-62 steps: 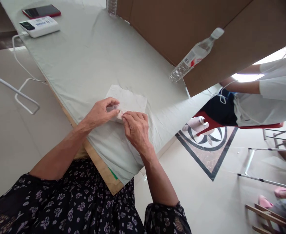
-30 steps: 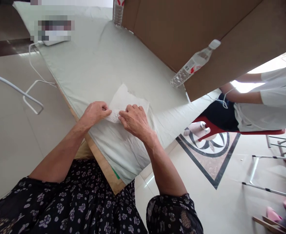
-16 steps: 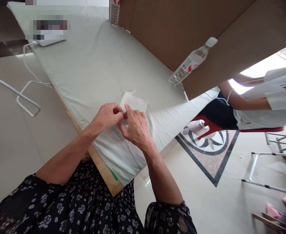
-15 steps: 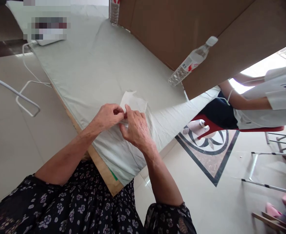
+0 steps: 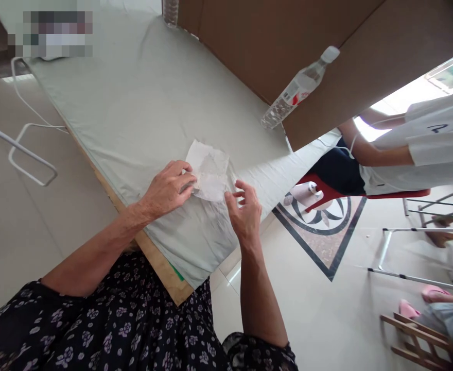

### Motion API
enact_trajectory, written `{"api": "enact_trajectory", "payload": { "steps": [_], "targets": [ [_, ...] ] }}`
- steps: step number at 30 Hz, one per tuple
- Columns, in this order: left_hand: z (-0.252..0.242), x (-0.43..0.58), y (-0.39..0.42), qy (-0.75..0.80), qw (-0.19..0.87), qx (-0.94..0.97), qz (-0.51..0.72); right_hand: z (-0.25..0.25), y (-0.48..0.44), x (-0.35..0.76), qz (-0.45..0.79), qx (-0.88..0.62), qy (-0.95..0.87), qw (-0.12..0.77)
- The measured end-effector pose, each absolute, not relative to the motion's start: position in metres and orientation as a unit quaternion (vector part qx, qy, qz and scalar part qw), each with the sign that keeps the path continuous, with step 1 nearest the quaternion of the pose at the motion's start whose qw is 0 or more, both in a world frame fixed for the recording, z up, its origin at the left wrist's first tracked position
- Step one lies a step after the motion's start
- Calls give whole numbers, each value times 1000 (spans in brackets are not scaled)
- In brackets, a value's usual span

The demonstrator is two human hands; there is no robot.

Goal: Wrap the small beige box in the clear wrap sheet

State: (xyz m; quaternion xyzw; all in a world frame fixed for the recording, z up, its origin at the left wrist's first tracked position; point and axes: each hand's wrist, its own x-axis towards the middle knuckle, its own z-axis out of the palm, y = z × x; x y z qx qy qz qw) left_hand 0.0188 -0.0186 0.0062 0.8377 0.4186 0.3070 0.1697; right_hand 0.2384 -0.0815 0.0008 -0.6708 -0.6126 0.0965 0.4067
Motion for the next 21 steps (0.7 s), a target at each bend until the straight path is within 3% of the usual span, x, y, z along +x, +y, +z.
{"api": "enact_trajectory", "payload": {
  "steps": [5, 14, 21],
  "targets": [
    [-1, 19, -17, 401, 125, 847, 326, -10, -74, 247, 229, -732, -549, 332],
    [0, 22, -8, 384, 142, 864, 292, -11, -53, 241, 178, -774, -526, 304],
    [-2, 23, -10, 390, 149, 859, 296, -15, -45, 244, 209, -754, -549, 294]
  ]
}}
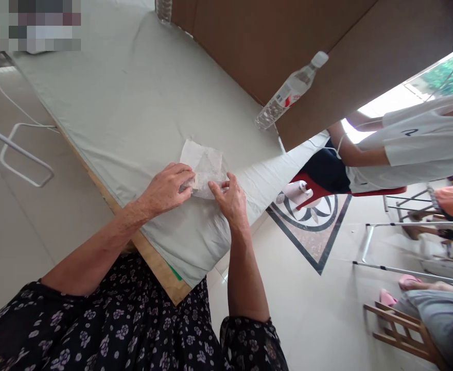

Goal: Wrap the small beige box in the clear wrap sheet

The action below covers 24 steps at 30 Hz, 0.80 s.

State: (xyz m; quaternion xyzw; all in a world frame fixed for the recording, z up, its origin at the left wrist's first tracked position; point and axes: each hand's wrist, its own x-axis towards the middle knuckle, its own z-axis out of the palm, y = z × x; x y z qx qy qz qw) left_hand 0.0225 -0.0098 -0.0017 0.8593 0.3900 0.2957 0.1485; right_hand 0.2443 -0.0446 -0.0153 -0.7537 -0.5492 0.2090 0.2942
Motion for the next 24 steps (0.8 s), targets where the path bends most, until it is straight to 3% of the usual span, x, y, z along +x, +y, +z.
{"api": "enact_trajectory", "payload": {
  "steps": [7, 17, 24],
  "targets": [
    [1, 23, -11, 401, 111, 866, 277, -15, -45, 239, 322, -715, -477, 397],
    [-4, 23, -12, 394, 106, 857, 315, 1, -73, 242, 308, -765, -474, 307],
    [-5, 23, -10, 395, 115, 858, 308, -3, -52, 220, 373, -729, -412, 399]
  ]
}}
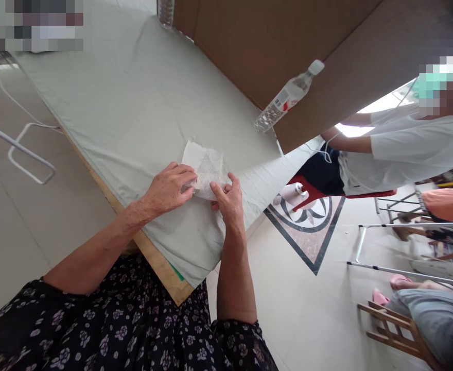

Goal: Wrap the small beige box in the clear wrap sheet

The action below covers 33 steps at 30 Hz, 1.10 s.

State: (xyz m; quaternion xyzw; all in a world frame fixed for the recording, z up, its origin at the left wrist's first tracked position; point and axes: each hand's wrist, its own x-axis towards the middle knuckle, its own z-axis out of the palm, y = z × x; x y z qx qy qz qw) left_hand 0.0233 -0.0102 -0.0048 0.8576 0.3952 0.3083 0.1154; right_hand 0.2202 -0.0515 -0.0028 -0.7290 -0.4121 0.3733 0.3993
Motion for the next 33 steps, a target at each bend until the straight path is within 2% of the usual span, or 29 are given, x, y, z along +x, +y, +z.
{"api": "enact_trajectory", "payload": {
  "steps": [4, 13, 25, 33],
  "targets": [
    [-2, 24, -10, 404, 129, 858, 291, -10, -47, 216, 358, -704, -427, 441],
    [4, 25, -8, 413, 155, 856, 270, -2, -46, 198, 224, -699, -526, 430],
    [2, 26, -5, 400, 192, 855, 270, 5, -39, 177, 275, -654, -539, 454],
    [-6, 24, -9, 424, 279, 786, 352, 15, -42, 183, 324, -584, -642, 376]
  ]
}}
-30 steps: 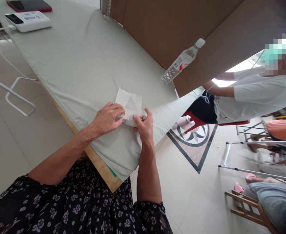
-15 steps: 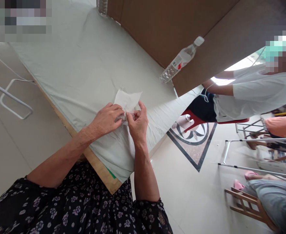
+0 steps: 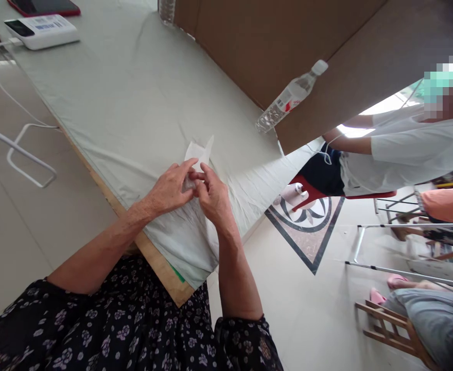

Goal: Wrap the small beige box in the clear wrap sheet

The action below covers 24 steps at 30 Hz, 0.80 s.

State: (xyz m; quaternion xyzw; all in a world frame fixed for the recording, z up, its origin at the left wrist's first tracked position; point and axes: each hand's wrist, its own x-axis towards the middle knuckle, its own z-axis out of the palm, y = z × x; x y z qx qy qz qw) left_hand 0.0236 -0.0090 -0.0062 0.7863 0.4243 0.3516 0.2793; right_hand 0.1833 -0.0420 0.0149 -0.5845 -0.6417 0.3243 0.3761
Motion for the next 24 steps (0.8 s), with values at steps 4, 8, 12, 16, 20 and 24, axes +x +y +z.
{"api": "enact_trajectory", "payload": {
  "steps": [4, 8, 12, 16, 20, 24],
  "targets": [
    [-5, 21, -10, 474, 310, 722, 398, 19, -35, 195, 312, -555, -703, 317],
    [-1, 31, -9, 525, 305, 690, 394, 23, -25, 201, 323, -554, -711, 287],
    [-1, 40, -7, 530, 331, 694, 358, 19, -18, 203, 416, -538, -660, 319],
    [-4, 39, -8, 530, 328, 699, 350, 13, -17, 213, 379, -562, -575, 457],
    [-8, 36, -5, 526, 313, 712, 344, 10, -15, 222, 298, -592, -573, 482],
    [-10, 34, 3, 514, 294, 744, 308, 4, -7, 218, 271, -586, -638, 421]
  ]
}}
